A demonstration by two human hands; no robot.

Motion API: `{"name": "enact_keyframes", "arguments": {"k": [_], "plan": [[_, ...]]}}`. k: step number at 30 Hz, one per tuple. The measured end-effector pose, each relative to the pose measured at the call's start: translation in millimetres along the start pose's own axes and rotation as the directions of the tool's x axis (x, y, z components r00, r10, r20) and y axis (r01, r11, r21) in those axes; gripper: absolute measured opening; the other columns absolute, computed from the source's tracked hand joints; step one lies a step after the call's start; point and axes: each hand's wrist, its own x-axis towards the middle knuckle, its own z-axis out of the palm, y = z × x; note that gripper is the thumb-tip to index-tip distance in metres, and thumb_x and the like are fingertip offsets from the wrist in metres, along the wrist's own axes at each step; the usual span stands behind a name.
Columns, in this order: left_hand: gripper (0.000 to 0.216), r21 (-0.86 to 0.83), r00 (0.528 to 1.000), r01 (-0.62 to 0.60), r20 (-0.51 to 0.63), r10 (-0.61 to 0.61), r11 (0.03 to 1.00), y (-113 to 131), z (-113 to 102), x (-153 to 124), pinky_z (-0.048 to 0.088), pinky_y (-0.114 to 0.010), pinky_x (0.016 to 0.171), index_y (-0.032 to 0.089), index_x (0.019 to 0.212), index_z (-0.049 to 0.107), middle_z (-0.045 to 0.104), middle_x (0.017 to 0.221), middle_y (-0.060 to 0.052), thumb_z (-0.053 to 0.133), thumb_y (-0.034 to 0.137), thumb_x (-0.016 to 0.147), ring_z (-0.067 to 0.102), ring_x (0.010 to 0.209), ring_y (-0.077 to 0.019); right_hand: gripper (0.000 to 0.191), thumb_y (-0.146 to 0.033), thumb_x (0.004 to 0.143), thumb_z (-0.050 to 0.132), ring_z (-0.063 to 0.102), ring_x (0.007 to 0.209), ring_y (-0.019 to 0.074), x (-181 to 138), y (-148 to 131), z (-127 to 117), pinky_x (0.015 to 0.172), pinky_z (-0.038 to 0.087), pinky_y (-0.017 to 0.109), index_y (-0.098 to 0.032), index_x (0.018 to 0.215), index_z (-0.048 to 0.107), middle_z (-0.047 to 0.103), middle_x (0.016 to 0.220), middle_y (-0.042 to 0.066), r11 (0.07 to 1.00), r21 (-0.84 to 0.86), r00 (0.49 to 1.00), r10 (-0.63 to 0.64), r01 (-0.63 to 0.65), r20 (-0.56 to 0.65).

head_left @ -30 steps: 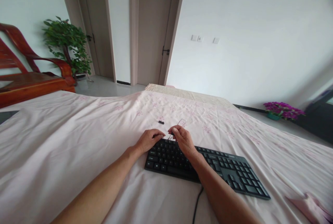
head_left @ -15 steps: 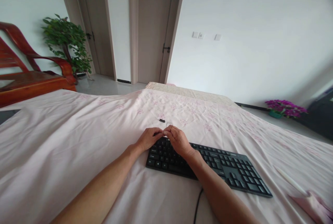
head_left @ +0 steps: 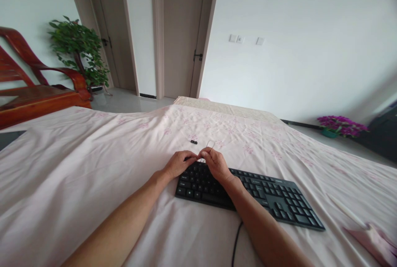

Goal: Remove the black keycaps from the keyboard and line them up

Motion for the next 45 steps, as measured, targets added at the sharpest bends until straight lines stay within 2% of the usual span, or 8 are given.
{"name": "enact_keyframes", "arguments": {"k": [3,9,16,24,29,33,35,45], "plan": [[0.026,-0.016,0.999,-0.027,0.043,0.027,1.000,-1,1,1,0.045,-0.027,0.088,0.020,0.097,0.071,0.071,0.099,-0.003,0.053,0.032,0.082,0.062,0.095,-0.0181,0.031,-0.037,0.094,0.037,0.059,0.068,0.0132,-2,2,-2,0.069,0.044,0.023,-0.020,0.084,0.060,0.063,0.071,0.000,0.999,-0.017,0.999,0.041,-0.041,-0.007],[0.020,-0.001,0.995,-0.053,0.090,0.053,0.999,-3,6,5,0.045,-0.027,0.086,0.021,0.092,0.071,0.071,0.095,-0.002,0.058,0.026,0.076,0.062,0.092,-0.0186,0.028,-0.035,0.094,0.036,0.057,0.067,0.0129,-4,-3,0,0.068,0.043,0.022,-0.020,0.083,0.057,0.062,0.071,-0.001,0.999,-0.046,1.000,0.018,-0.018,0.008],[0.018,0.082,0.999,-0.012,0.052,0.008,0.997,2,13,6,0.046,-0.025,0.072,0.019,0.076,0.069,0.068,0.076,0.000,0.058,0.034,0.077,0.062,0.075,-0.0172,0.028,-0.035,0.094,0.036,0.058,0.072,0.0143,-5,-5,2,0.073,0.045,0.025,-0.021,0.082,0.057,0.062,0.076,0.001,0.997,-0.047,0.998,-0.063,0.064,0.025],[0.026,0.111,0.997,-0.057,0.054,0.051,0.992,11,11,3,0.043,-0.023,0.067,0.020,0.079,0.070,0.069,0.075,0.001,0.053,0.039,0.082,0.061,0.072,-0.0159,0.026,-0.033,0.094,0.038,0.059,0.076,0.0156,-10,-3,1,0.077,0.046,0.027,-0.021,0.082,0.057,0.062,0.079,0.004,0.985,-0.035,0.985,-0.169,0.168,-0.038],[0.026,0.062,0.998,-0.060,0.035,0.058,0.996,16,13,3,0.044,-0.023,0.069,0.020,0.083,0.070,0.071,0.079,0.001,0.055,0.041,0.082,0.063,0.075,-0.0159,0.030,-0.037,0.094,0.035,0.059,0.072,0.0150,-12,-3,-1,0.076,0.047,0.027,-0.021,0.082,0.058,0.062,0.076,0.003,0.996,-0.010,0.989,-0.094,0.093,-0.112],[0.015,0.003,0.997,-0.072,0.025,0.072,0.997,12,14,4,0.046,-0.024,0.077,0.020,0.087,0.069,0.071,0.087,0.001,0.061,0.028,0.078,0.064,0.083,-0.0164,0.031,-0.038,0.094,0.037,0.059,0.072,0.0147,-11,-2,0,0.074,0.047,0.026,-0.020,0.083,0.059,0.063,0.076,0.002,0.998,0.007,0.991,-0.054,0.055,-0.123],[0.018,-0.041,0.998,-0.057,0.020,0.058,0.998,8,15,5,0.047,-0.025,0.081,0.020,0.093,0.068,0.071,0.091,0.000,0.061,0.021,0.076,0.064,0.087,-0.0166,0.031,-0.038,0.094,0.037,0.059,0.071,0.0146,-10,-1,0,0.073,0.047,0.025,-0.020,0.084,0.060,0.062,0.075,0.002,0.999,0.013,0.988,-0.044,0.046,-0.147],[0.032,-0.187,0.997,0.037,-0.056,-0.048,0.982,-4,19,9,0.050,-0.029,0.080,0.018,0.101,0.064,0.071,0.090,-0.003,0.067,0.018,0.069,0.066,0.084,-0.0175,0.027,-0.031,0.095,0.040,0.057,0.081,0.0169,-10,-2,-1,0.080,0.046,0.031,-0.023,0.087,0.064,0.066,0.083,0.003,0.971,-0.102,0.952,-0.235,0.219,-0.195]]}}
